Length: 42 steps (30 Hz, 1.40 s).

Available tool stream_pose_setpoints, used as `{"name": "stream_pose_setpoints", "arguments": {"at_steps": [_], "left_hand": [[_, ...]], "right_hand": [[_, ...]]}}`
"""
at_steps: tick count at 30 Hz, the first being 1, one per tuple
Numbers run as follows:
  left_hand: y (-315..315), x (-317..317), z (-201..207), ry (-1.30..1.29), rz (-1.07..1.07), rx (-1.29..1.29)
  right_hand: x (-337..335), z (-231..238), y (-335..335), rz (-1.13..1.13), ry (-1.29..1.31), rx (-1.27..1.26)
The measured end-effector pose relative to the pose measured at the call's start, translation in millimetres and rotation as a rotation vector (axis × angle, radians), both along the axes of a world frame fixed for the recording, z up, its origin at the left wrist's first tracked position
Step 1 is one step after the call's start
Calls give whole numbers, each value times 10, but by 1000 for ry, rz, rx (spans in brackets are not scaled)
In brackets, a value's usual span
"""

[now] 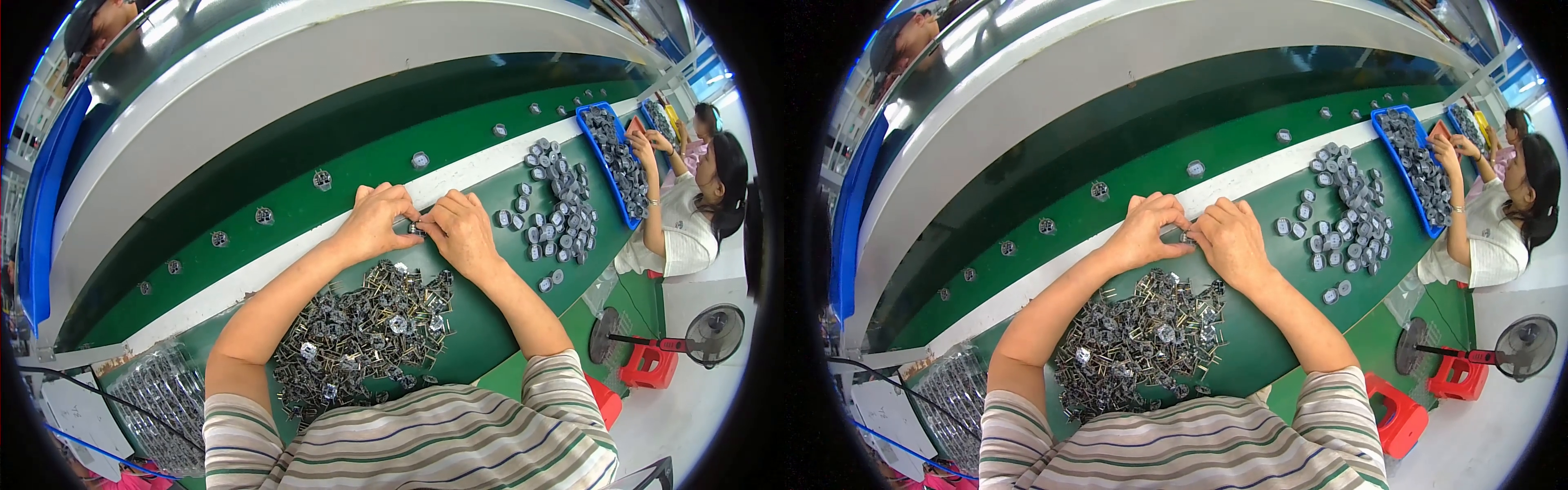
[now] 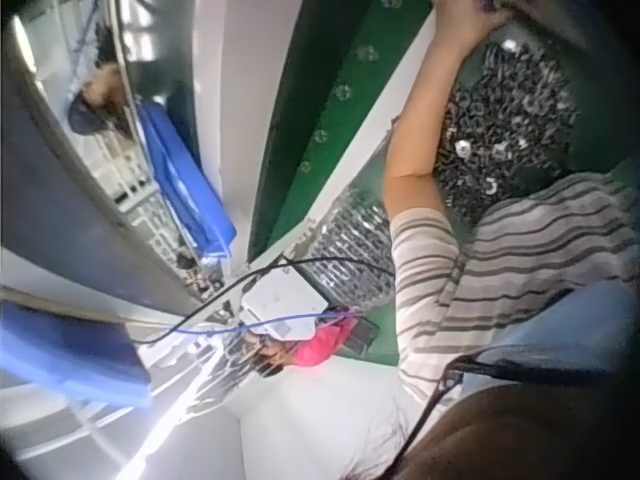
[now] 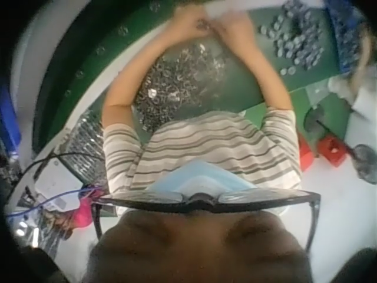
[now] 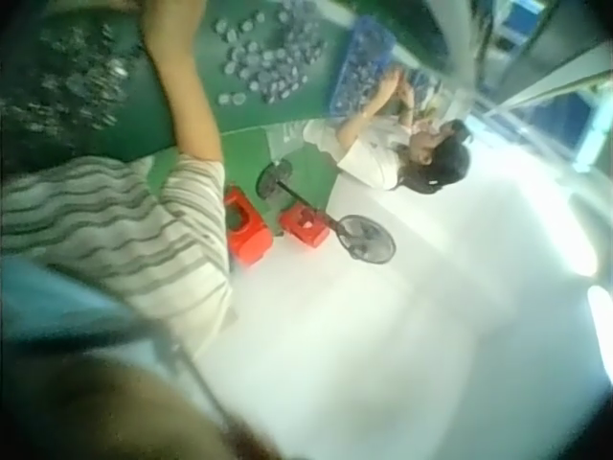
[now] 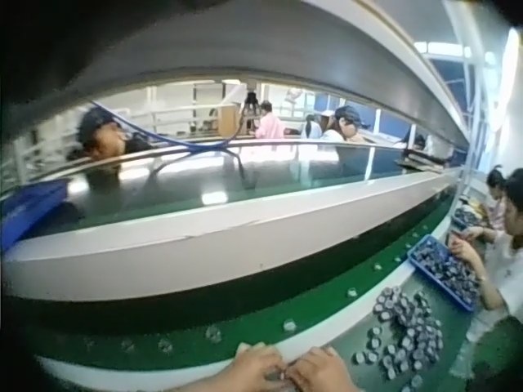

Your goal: The person assembles small plastic housings and metal contacts by hand, taking components from a blue tray and clear plastic boxes on a factory assembly line.

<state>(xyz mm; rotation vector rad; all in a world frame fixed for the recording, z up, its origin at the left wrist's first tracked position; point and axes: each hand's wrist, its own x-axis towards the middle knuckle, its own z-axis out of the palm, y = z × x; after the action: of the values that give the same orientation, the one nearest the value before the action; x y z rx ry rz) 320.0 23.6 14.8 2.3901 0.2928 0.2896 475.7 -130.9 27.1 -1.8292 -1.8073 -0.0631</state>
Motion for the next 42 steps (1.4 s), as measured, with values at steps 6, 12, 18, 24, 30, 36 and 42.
{"name": "stream_pose_setpoints", "arguments": {"at_steps": [6,12,18,24,30,36,42], "left_hand": [[218,49,133,-103,128,199],[636,-39,103,49,304,406],[257,-660,399,-37,221,258],[-222,-1993,472,-119,512,-108],[-557,-2618,100,-413,701,-395],[-374,-1445,152,-334,262,-524],[-430,-588,57,-242,-29,-498]], "right_hand": [[-39,-36,-208,-82,394,48],[-87,-88,-441,-76,582,16],[78,-332,-761,-59,780,16],[47,-427,-961,-52,821,63],[-320,-274,-703,59,771,30],[-465,-141,-720,79,710,23],[-507,-162,-779,12,706,52]]}}
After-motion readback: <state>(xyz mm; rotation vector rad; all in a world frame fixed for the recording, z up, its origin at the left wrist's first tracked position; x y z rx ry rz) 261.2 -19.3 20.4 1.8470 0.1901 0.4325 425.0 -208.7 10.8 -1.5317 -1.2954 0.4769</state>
